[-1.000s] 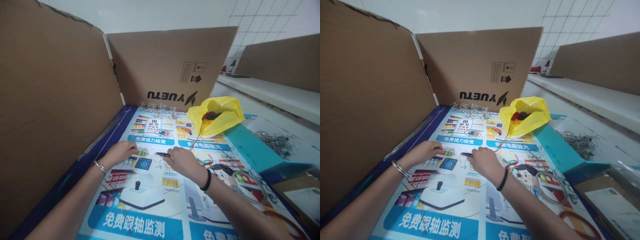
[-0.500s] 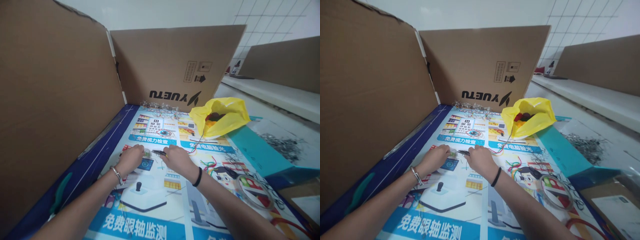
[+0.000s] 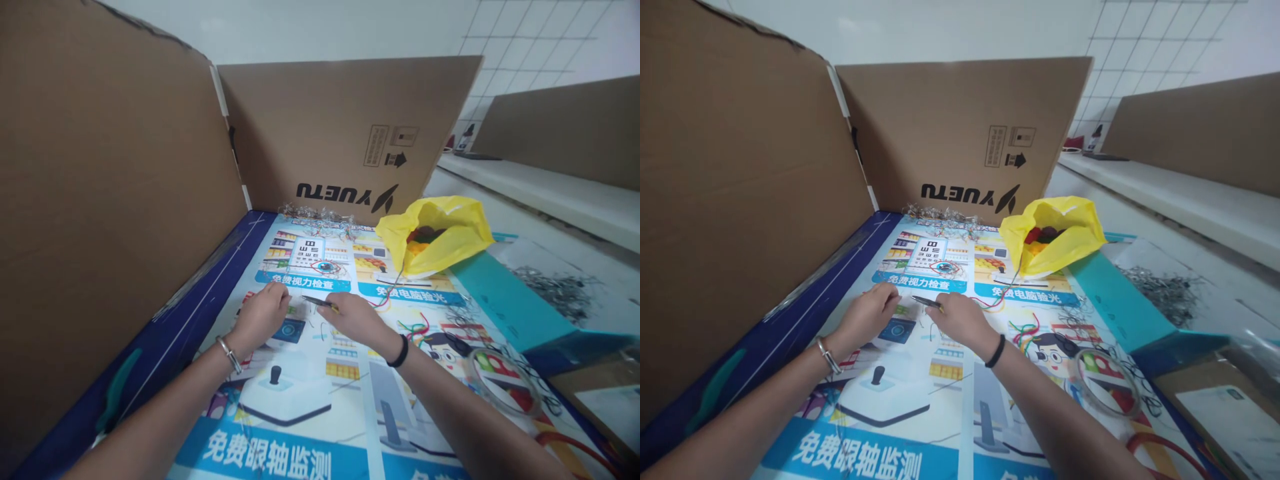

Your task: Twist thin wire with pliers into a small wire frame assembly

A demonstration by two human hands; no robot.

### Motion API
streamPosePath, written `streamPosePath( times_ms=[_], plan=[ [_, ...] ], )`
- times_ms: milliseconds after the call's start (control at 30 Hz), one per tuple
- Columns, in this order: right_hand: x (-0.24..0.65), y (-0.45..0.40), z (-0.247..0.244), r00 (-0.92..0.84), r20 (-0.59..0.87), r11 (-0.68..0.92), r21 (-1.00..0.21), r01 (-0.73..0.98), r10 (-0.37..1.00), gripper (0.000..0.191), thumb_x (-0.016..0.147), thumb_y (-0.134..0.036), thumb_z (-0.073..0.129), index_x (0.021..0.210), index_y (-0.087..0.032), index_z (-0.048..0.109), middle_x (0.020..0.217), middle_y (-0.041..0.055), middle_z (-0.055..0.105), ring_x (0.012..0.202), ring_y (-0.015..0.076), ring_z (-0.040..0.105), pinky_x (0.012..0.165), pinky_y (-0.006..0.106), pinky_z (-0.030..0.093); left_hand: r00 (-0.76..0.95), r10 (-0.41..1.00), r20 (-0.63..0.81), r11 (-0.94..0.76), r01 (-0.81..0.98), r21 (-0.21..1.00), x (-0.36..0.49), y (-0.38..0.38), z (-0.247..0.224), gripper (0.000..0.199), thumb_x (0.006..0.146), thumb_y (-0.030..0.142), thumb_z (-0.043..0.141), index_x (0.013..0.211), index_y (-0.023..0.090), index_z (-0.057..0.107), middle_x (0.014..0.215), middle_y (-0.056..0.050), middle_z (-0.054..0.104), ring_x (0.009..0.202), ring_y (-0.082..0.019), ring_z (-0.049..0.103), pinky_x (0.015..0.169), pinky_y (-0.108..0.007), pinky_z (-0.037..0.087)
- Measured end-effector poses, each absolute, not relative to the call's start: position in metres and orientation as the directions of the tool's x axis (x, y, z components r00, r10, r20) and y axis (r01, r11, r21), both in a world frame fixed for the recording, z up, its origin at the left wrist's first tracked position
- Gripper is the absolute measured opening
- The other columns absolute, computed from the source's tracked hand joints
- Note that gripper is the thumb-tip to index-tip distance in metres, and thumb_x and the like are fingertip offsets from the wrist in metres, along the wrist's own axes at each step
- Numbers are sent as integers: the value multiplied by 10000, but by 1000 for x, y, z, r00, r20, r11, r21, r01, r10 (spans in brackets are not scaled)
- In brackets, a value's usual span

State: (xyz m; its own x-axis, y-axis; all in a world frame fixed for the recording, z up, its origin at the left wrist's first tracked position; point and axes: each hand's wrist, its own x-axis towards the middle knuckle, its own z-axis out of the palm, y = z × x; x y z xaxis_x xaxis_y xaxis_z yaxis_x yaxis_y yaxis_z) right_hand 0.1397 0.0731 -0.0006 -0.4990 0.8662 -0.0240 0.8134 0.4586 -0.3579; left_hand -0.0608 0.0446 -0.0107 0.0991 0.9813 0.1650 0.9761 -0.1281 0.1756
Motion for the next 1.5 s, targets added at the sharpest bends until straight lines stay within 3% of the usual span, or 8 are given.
streamPosePath(
  times_ms=[167, 400, 533, 767, 900, 1100, 1300, 1500],
  plan=[
    [140, 75, 5, -543, -39, 426, -575, 699, 839, 355, 886, -445, 355, 695, -185, 504, 674, -2, 537, 636, 124, 503, 543, 212, 333, 109, 944, 313, -162, 975, 150, -59, 40, -6, 141, 902, 231, 372, 902, 174, 502, 923, -53, 597, 830, -190, 581, 651, -266, 382],
    [140, 77, -5, -548, -60, 323, -751, 576, 835, 378, 868, -495, 335, 692, -182, 455, 670, -6, 499, 633, 118, 526, 524, 204, 356, 169, 908, 384, -194, 980, 29, -61, 39, -10, 171, 908, 230, 367, 887, 159, 521, 872, -59, 597, 756, -195, 583, 604, -284, 364],
    [142, 79, -8, -542, -77, 282, -789, 546, 837, 374, 880, -484, 294, 750, -177, 464, 699, 5, 524, 599, 112, 532, 514, 211, 361, 170, 904, 393, -186, 983, 2, -61, 39, -11, 167, 908, 226, 365, 885, 159, 517, 864, -58, 593, 732, -191, 583, 584, -285, 353],
    [138, 76, -3, -552, -47, 328, -761, 560, 833, 350, 860, -456, 381, 637, -188, 400, 613, -11, 481, 589, 117, 472, 516, 220, 312, 213, 902, 376, -228, 974, -3, -57, 38, -14, 161, 911, 229, 370, 866, 165, 511, 824, -52, 586, 700, -189, 581, 574, -277, 347],
    [135, 75, -4, -570, -26, 364, -746, 558, 821, 336, 858, -428, 397, 626, -186, 414, 606, -16, 468, 571, 110, 441, 506, 221, 281, 217, 904, 370, -279, 953, 122, -54, 36, -16, 124, 893, 209, 398, 836, 177, 504, 825, -41, 593, 696, -182, 574, 569, -271, 339],
    [134, 75, -11, -562, 9, 379, -747, 547, 827, 323, 855, -402, 402, 618, -184, 417, 594, -24, 458, 555, 100, 426, 498, 216, 269, 138, 911, 388, -311, 848, 429, -54, 37, -15, 120, 862, 207, 423, 779, 185, 508, 798, -27, 584, 745, -177, 547, 649, -269, 368],
    [136, 77, -13, -541, 6, 338, -787, 516, 841, 332, 885, -393, 327, 700, -179, 500, 557, -31, 470, 507, 90, 434, 473, 203, 298, 13, 980, 199, -183, 456, 871, -60, 44, -13, 199, 861, 313, 421, 772, 181, 540, 665, 5, 581, 588, -132, 518, 581, -230, 396],
    [136, 77, -14, -536, 74, 402, -749, 527, 841, 319, 869, -390, 370, 644, -186, 468, 562, -38, 448, 535, 96, 416, 482, 214, 258, 23, 995, 97, -100, 283, 954, -57, 46, -17, 186, 798, 316, 521, 834, 162, 618, 625, 3, 576, 577, -128, 501, 541, -211, 380]
  ],
)
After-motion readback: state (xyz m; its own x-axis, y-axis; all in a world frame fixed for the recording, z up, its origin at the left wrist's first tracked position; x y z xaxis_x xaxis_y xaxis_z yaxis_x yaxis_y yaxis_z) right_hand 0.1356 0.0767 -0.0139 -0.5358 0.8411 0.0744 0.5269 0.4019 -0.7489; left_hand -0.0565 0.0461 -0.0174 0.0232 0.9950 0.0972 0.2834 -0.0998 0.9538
